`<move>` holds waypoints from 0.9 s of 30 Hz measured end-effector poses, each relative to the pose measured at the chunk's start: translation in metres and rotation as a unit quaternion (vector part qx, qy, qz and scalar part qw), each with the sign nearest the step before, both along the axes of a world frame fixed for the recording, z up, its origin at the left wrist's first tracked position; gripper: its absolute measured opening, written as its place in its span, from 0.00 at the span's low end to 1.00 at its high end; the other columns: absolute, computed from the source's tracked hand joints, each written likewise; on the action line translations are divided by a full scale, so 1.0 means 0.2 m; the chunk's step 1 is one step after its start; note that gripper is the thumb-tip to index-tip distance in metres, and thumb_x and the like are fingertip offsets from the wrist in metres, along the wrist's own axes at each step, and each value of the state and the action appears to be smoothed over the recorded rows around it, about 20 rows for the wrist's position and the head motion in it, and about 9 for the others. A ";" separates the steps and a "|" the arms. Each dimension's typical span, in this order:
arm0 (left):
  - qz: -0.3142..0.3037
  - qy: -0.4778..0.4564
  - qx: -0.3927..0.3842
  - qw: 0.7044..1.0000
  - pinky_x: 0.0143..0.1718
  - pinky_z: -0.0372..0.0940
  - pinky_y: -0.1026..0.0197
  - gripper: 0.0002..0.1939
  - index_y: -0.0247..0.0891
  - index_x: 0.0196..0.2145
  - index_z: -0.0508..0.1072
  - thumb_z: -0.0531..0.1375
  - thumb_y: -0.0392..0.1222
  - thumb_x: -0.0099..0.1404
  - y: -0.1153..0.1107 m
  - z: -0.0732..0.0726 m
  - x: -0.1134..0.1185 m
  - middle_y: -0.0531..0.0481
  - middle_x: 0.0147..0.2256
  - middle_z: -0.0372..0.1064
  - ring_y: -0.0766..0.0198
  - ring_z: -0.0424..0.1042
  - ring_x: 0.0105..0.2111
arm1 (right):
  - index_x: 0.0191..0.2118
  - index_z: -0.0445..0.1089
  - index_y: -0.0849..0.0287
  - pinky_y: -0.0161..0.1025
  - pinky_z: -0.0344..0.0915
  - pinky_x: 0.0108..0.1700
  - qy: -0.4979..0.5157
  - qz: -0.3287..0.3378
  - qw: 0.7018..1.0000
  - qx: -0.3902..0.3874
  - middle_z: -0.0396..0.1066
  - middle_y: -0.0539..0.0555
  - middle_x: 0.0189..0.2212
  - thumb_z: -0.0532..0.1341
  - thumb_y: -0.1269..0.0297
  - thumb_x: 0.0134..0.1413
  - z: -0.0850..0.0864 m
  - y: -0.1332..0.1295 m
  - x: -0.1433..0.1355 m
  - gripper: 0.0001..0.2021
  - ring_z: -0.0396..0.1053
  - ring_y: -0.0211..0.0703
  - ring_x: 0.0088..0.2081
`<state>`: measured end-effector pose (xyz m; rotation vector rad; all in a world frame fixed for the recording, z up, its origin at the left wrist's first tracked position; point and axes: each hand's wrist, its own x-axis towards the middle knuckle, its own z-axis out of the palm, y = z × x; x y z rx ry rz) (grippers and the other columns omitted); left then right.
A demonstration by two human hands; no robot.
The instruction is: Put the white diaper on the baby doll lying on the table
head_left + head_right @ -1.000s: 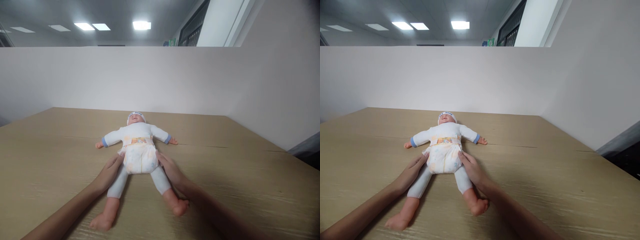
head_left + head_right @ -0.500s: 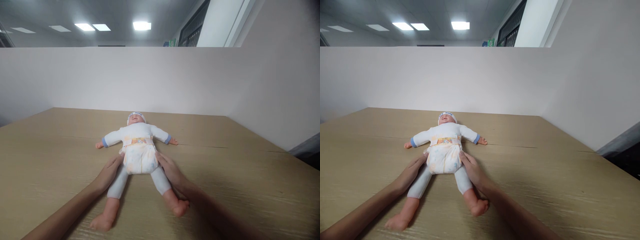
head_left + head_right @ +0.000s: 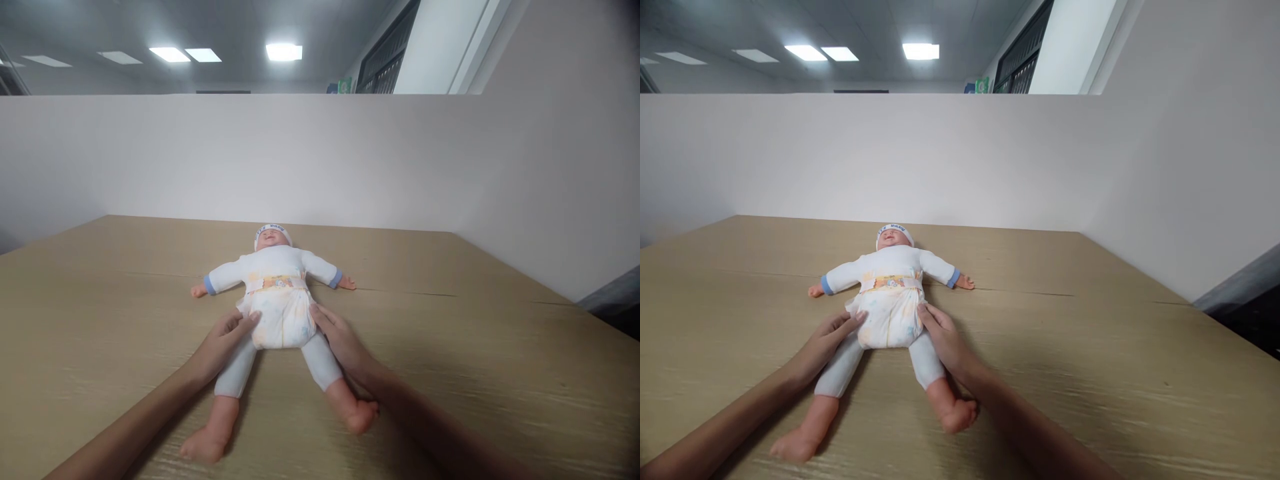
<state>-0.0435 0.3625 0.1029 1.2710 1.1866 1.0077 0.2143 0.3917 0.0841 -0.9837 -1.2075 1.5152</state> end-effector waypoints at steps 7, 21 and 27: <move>-0.032 0.019 -0.005 0.999 0.38 0.66 0.56 0.33 0.35 0.37 0.78 0.66 0.74 0.66 -0.01 0.03 0.01 0.44 0.36 0.78 0.50 0.74 0.37 | 0.50 0.83 0.54 0.57 0.67 0.67 -0.006 -0.007 1.000 -0.003 0.84 0.59 0.53 0.72 0.31 0.54 -0.02 0.01 0.00 0.31 0.75 0.65 0.61; -0.076 0.104 0.017 0.991 0.40 0.63 0.57 0.29 0.37 0.40 0.81 0.69 0.69 0.67 0.00 0.02 -0.04 0.45 0.41 0.76 0.52 0.70 0.41 | 0.48 0.85 0.54 0.54 0.74 0.60 -0.056 0.069 0.995 0.054 0.85 0.55 0.44 0.71 0.31 0.56 0.02 0.01 0.01 0.30 0.79 0.59 0.50; -0.083 0.110 0.029 0.990 0.52 0.67 0.53 0.29 0.38 0.43 0.82 0.66 0.70 0.70 -0.01 0.04 -0.04 0.43 0.48 0.78 0.45 0.73 0.51 | 0.50 0.84 0.55 0.55 0.74 0.60 -0.048 0.066 0.996 0.041 0.86 0.56 0.43 0.71 0.31 0.56 0.04 0.00 0.01 0.31 0.80 0.58 0.49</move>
